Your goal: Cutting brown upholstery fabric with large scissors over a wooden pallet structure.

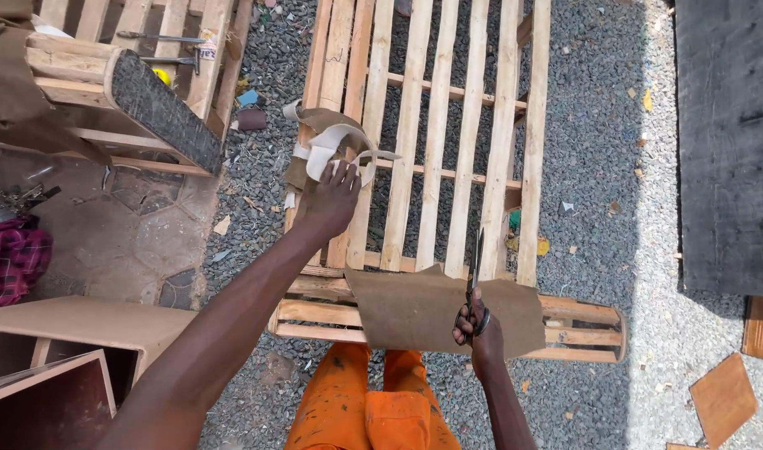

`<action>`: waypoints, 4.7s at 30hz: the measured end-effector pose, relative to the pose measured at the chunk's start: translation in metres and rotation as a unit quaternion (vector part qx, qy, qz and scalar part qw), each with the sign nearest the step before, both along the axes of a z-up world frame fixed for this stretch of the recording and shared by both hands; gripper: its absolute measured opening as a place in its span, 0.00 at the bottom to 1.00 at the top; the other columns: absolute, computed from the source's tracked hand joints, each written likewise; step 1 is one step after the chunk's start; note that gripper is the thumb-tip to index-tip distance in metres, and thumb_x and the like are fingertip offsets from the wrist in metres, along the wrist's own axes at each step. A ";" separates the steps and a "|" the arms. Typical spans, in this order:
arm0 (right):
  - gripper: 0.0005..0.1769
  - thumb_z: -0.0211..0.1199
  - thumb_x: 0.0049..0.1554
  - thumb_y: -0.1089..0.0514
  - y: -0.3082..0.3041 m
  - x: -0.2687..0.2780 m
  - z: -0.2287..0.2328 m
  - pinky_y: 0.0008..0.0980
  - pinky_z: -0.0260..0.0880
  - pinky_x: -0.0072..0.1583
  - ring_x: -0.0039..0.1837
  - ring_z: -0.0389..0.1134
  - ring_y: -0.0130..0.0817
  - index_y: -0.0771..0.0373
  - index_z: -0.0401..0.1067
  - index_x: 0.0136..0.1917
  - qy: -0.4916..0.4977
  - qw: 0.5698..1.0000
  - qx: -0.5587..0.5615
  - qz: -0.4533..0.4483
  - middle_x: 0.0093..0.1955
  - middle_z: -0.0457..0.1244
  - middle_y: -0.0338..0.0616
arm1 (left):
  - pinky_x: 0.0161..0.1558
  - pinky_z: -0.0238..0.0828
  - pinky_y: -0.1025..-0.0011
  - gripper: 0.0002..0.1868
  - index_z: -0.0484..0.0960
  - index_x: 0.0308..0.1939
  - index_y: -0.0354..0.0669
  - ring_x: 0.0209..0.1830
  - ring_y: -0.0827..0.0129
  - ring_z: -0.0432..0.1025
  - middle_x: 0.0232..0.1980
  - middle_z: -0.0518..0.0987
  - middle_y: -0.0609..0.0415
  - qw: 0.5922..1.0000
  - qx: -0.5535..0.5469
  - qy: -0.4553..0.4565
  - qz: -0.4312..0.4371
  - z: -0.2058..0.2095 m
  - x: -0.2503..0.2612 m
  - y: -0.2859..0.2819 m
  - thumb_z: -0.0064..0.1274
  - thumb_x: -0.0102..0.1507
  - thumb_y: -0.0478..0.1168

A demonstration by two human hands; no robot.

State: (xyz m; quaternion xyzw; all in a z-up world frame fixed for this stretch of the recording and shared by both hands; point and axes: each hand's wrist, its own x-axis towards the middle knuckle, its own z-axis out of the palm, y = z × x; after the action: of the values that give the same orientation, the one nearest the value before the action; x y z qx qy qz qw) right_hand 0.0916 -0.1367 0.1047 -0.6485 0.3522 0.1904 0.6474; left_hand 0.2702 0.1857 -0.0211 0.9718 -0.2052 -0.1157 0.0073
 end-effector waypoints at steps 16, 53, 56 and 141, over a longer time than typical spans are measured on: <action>0.29 0.57 0.60 0.33 -0.063 -0.114 -0.011 0.37 0.63 0.38 0.28 0.64 0.37 0.62 0.67 0.35 0.065 0.997 -0.037 0.026 0.24 0.54 0.39 | 0.51 0.73 0.63 0.21 0.90 0.51 0.46 0.51 0.60 0.82 0.49 0.89 0.52 0.592 -0.478 0.367 0.535 -0.140 -0.334 -0.127 0.70 0.54 0.45; 0.16 0.78 0.48 0.66 -0.209 0.001 0.057 0.30 0.77 0.54 0.42 0.73 0.26 0.57 0.70 0.43 -0.224 0.953 0.072 -0.191 0.38 0.65 0.28 | 0.41 0.71 0.53 0.51 0.60 0.71 0.26 0.43 0.58 0.71 0.58 0.70 0.32 0.636 -0.597 0.354 0.338 0.133 -0.139 -0.266 0.59 0.63 0.66; 0.16 0.77 0.51 0.62 -0.205 -0.014 0.085 0.28 0.77 0.53 0.44 0.73 0.28 0.56 0.70 0.47 -0.248 0.954 0.010 -0.169 0.38 0.65 0.32 | 0.42 0.71 0.53 0.28 0.84 0.45 0.38 0.32 0.58 0.76 0.36 0.82 0.48 0.687 -0.608 0.287 0.275 0.087 -0.117 -0.265 0.62 0.64 0.63; 0.35 0.44 0.62 0.25 -0.109 -0.334 0.015 0.35 0.69 0.42 0.34 0.69 0.36 0.59 0.63 0.39 0.213 0.937 0.107 0.257 0.27 0.56 0.38 | 0.53 0.81 0.60 0.09 0.73 0.31 0.41 0.42 0.62 0.75 0.36 0.73 0.51 0.363 -0.666 0.370 0.536 -0.003 -0.506 -0.296 0.55 0.62 0.39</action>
State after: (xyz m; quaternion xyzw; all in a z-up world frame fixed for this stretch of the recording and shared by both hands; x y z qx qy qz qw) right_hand -0.2422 -0.2453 0.1197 -0.5881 0.2806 0.5205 0.5518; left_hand -0.2359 -0.1104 -0.0240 0.4151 0.3725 -0.2615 0.7878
